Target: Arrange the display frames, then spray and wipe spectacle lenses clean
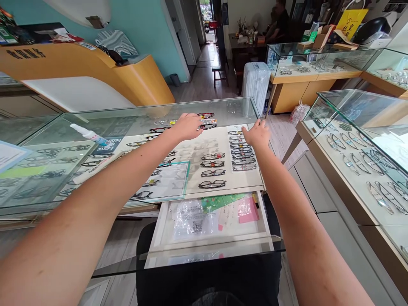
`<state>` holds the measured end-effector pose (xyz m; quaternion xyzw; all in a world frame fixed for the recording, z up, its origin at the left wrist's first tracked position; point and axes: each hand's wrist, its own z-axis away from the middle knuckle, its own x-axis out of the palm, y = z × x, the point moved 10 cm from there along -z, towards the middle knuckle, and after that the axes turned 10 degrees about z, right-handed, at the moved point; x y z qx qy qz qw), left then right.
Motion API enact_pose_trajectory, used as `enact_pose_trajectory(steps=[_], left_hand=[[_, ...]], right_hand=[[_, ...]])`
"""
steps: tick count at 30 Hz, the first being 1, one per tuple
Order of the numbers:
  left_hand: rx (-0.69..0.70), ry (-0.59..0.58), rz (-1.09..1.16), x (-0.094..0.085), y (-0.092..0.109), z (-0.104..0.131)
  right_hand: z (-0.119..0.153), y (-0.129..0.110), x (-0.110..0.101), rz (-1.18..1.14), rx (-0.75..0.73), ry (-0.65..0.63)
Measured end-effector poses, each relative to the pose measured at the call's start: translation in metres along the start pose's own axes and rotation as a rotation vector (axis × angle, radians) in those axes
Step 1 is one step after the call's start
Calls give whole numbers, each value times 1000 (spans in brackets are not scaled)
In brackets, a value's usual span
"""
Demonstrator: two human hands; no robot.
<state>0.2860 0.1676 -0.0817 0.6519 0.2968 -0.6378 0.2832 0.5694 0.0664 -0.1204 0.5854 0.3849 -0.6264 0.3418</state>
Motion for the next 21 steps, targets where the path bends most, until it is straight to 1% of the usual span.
enact_pose_trajectory(steps=[6,9,11,13,16,19,21], left_hand=[[7,86,60,-4,-1,1],[-8,93,70,-5,1,2],[-1,91,53,-5,8,4],[40,115,27,-8,19,9],[110,212,32,-19,40,28],[171,301,98,-33,63,58],[244,337,114,-42,85,82]], right_hand=[[-1,0,2,-2,-4,-7],[-1,0,1,-1,-2,-8],[0,0,1,3,-4,-13],[1,-1,1,8,-3,-19],[2,-1,1,18,5,-27],[2,-1,1,14,5,-24],[2,-2,0,7,2,-21]])
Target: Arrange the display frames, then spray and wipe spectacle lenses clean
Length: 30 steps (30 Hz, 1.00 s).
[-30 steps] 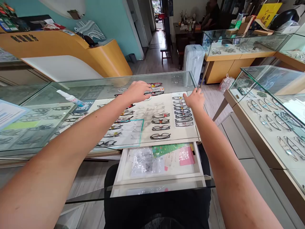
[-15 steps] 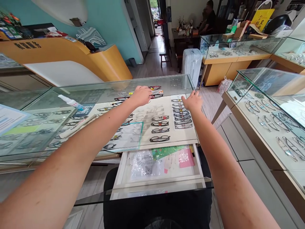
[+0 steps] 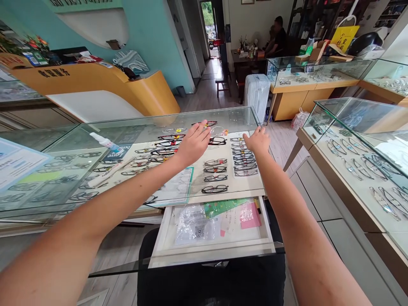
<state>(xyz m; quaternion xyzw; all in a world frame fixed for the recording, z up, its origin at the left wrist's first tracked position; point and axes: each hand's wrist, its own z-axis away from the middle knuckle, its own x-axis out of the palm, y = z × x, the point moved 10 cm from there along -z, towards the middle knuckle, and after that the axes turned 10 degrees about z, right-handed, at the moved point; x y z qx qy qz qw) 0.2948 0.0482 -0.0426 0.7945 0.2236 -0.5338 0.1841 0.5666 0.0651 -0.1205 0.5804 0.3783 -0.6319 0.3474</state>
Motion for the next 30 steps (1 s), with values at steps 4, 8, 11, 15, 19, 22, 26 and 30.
enact_pose_trajectory(steps=[4,8,11,15,19,22,26,30], left_hand=[[232,87,-99,-33,78,38],[442,223,-292,-71,155,84],[503,268,-290,-91,189,112],[550,275,-209,-98,208,137],[527,204,-103,-86,214,153],[482,93,103,-62,217,167],[355,-105,363,-4,211,183],[189,-241,399,70,169,174]], right_hand=[[2,0,-2,-10,-1,0],[5,0,-7,-20,-1,17],[7,0,-9,-17,1,21],[5,1,-7,-11,-2,15],[1,3,-5,-13,-6,17],[-2,4,-3,-13,-11,15],[-5,4,-1,-25,-16,15],[-7,4,0,-30,-18,20]])
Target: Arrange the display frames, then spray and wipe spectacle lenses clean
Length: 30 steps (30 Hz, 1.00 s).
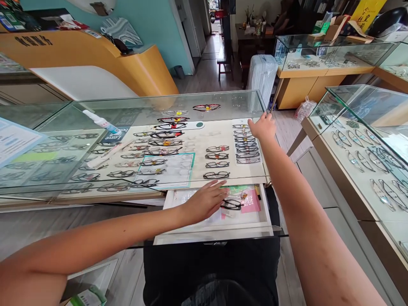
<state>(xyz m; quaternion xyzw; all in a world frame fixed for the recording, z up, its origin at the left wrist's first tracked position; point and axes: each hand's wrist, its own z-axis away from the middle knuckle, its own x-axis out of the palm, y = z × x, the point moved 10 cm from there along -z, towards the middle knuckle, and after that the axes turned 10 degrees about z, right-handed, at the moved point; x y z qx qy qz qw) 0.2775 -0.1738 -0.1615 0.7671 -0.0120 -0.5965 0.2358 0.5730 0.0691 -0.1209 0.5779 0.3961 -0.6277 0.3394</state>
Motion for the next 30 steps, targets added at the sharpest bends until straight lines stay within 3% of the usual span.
enact_pose_trajectory(steps=[3,6,10,13,17,21,30], left_hand=[[-185,-73,-93,19,-81,-21],[-360,-46,-187,14,-161,-39],[-477,29,-240,1,-238,-56],[-555,76,-262,-7,-281,-66],[-610,114,-270,-12,-322,-82],[-632,107,-241,-3,-349,-100],[-648,85,-180,10,-382,-122]], right_hand=[[1,0,-1,13,14,6],[3,-1,-2,7,10,14],[4,-2,-1,10,7,13],[4,-2,1,36,15,-11],[6,-4,1,42,12,-20],[8,-5,0,46,20,-27],[8,-5,-1,47,21,-19]])
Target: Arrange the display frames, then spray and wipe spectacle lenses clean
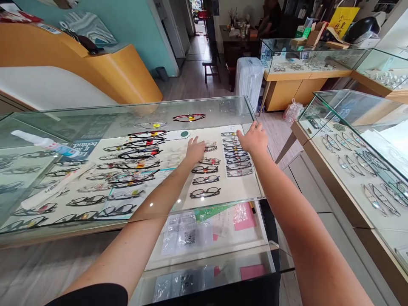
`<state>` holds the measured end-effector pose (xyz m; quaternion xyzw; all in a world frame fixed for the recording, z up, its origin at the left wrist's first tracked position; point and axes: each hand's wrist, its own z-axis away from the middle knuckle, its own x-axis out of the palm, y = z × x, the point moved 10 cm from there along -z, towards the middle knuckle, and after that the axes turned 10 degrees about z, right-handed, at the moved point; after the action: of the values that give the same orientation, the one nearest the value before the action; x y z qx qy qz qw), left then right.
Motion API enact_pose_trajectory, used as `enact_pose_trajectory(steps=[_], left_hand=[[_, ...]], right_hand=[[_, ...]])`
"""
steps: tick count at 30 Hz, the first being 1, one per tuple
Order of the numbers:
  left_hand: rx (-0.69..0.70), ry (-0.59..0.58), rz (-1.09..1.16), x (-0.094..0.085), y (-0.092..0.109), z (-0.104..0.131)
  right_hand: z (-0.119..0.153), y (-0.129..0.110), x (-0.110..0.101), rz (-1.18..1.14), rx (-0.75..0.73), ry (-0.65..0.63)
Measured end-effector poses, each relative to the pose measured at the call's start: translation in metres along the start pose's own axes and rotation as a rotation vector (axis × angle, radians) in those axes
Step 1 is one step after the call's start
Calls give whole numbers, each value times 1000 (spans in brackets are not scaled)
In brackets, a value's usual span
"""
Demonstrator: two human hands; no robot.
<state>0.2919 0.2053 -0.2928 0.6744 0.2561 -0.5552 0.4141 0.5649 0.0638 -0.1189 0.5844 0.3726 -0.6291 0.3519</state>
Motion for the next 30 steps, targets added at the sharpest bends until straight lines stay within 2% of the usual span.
enact_pose_trajectory(steps=[10,16,21,26,30], left_hand=[[12,52,-14,-6,9,9],[65,100,23,-22,18,25],[196,-11,140,-16,24,48],[140,5,135,-14,16,57],[103,38,130,-20,20,57]], right_hand=[[-1,0,0,8,1,-11],[0,0,0,3,9,-20],[-1,-1,-1,0,-3,-21],[-1,0,0,5,0,-19],[-2,0,0,3,-2,-13]])
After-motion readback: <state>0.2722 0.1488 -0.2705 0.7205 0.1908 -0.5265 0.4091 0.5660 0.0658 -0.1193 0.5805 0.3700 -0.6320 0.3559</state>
